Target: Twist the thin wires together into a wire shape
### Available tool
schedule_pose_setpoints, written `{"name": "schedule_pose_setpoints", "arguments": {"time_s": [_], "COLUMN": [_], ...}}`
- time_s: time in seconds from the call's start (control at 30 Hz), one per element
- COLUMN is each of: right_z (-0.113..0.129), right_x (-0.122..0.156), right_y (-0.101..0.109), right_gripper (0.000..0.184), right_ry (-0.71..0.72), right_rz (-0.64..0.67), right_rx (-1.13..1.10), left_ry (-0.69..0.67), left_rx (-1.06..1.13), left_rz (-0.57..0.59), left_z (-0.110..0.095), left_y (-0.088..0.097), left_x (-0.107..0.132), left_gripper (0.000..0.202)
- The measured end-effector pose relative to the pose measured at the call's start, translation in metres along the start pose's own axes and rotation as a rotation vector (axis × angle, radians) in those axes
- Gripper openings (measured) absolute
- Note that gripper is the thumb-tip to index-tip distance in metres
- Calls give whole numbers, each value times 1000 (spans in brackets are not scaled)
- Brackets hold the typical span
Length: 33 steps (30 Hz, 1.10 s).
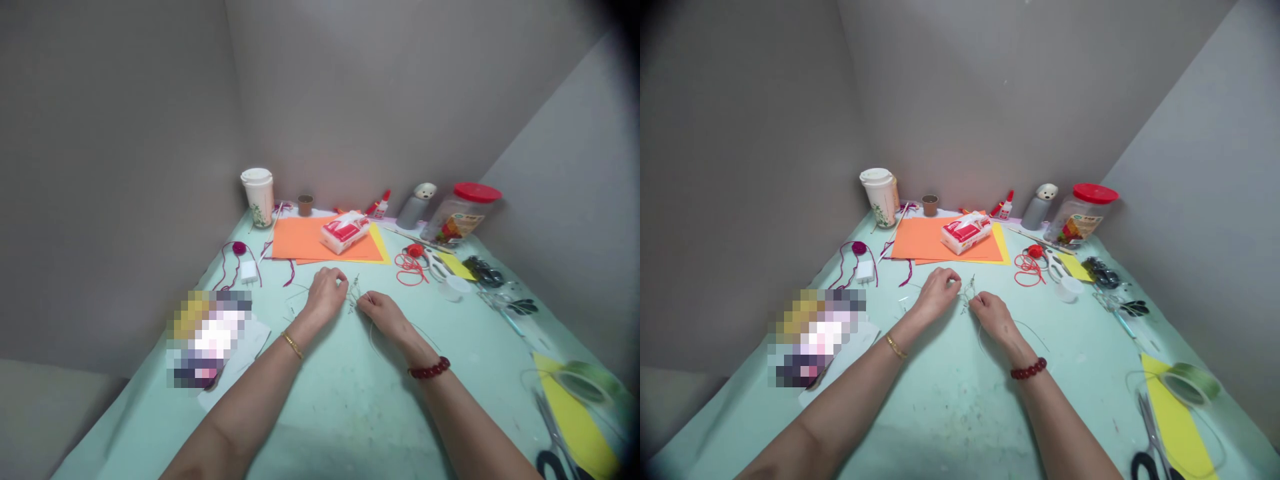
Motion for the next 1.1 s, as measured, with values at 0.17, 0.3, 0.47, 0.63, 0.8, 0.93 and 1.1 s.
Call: {"name": "schedule_pose_setpoints", "arguments": {"time_s": [0.17,0.3,0.47,0.63,0.8,0.93,1.1], "right_z": [0,1,-1,-3,6,16,30], "right_x": [0,0,-2,0,15,20,18], "right_y": [5,6,5,5,19,34,49], "right_gripper": [25,29,41,42,52,47,38], "right_ry": [-4,2,93,133,73,69,129], "right_rz": [-1,18,-21,2,-18,-37,-54], "right_rx": [-33,-51,-6,66,155,208,230], "left_ry": [224,394,523,608,649,680,669], "left_rx": [14,329,627,897,987,1039,1071], "left_rz": [271,379,159,159,189,247,274], "left_z": [-2,9,13,12,18,22,22], "left_y": [-7,-26,-30,-31,-33,-34,-33], "left_x": [11,13,10,12,10,8,9], "left_gripper": [23,23,13,8,9,14,16]}}
Point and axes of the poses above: each hand's wrist, its own x-axis away from the middle knuckle, its own y-axis out of the back of the hand, z = x × y, the point moved 3 cm from there along -x, towards the middle knuckle, and after that the axes turned 12 degrees about x, right-handed, at the moved point
